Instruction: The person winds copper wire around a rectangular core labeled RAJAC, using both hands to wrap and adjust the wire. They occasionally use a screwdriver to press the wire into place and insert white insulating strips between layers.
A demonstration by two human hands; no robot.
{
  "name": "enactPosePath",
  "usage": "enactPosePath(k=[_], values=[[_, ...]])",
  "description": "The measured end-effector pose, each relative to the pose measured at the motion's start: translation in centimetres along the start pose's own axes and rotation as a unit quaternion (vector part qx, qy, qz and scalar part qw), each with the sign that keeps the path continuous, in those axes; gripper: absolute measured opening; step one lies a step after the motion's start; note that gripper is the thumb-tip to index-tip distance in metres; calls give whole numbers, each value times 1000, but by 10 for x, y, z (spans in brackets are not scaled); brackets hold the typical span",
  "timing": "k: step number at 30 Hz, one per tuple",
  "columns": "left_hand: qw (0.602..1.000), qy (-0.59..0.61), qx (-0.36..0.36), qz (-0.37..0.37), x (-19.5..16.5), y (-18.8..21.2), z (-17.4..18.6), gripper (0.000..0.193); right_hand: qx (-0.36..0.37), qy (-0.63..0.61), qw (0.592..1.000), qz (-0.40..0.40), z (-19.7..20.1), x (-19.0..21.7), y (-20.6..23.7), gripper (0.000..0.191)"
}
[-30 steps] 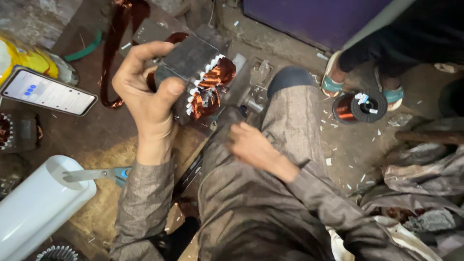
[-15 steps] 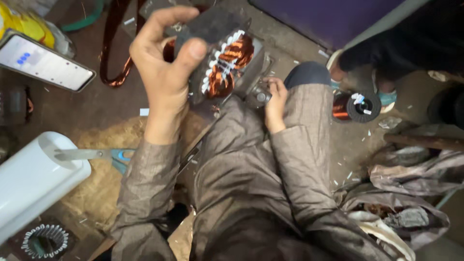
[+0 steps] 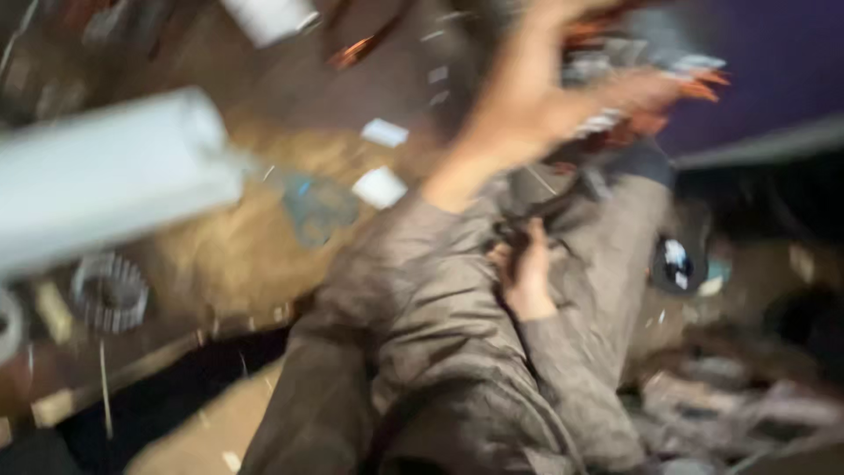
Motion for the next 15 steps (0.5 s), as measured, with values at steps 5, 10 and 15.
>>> enactPosePath(k=[5, 10, 15], values=[[988, -45, -148, -24, 13, 94, 39, 69, 90, -21, 996, -21, 28, -9, 9, 27], [913, -343, -213, 54, 24, 165, 140, 31, 142, 75, 986, 54, 41, -10, 10, 23], [835, -484, -247, 84, 20, 222, 223, 21, 231, 266, 901, 255, 10, -6, 17, 17]])
Point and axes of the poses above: each hand's wrist, its own y-axis away from the middle knuckle, its own z-axis out of the back of the hand, x = y × z, the point moved 3 cm from there along -y, towards the middle knuckle, and after that the axes turned 7 degrees about -y, right-handed, at the moved point
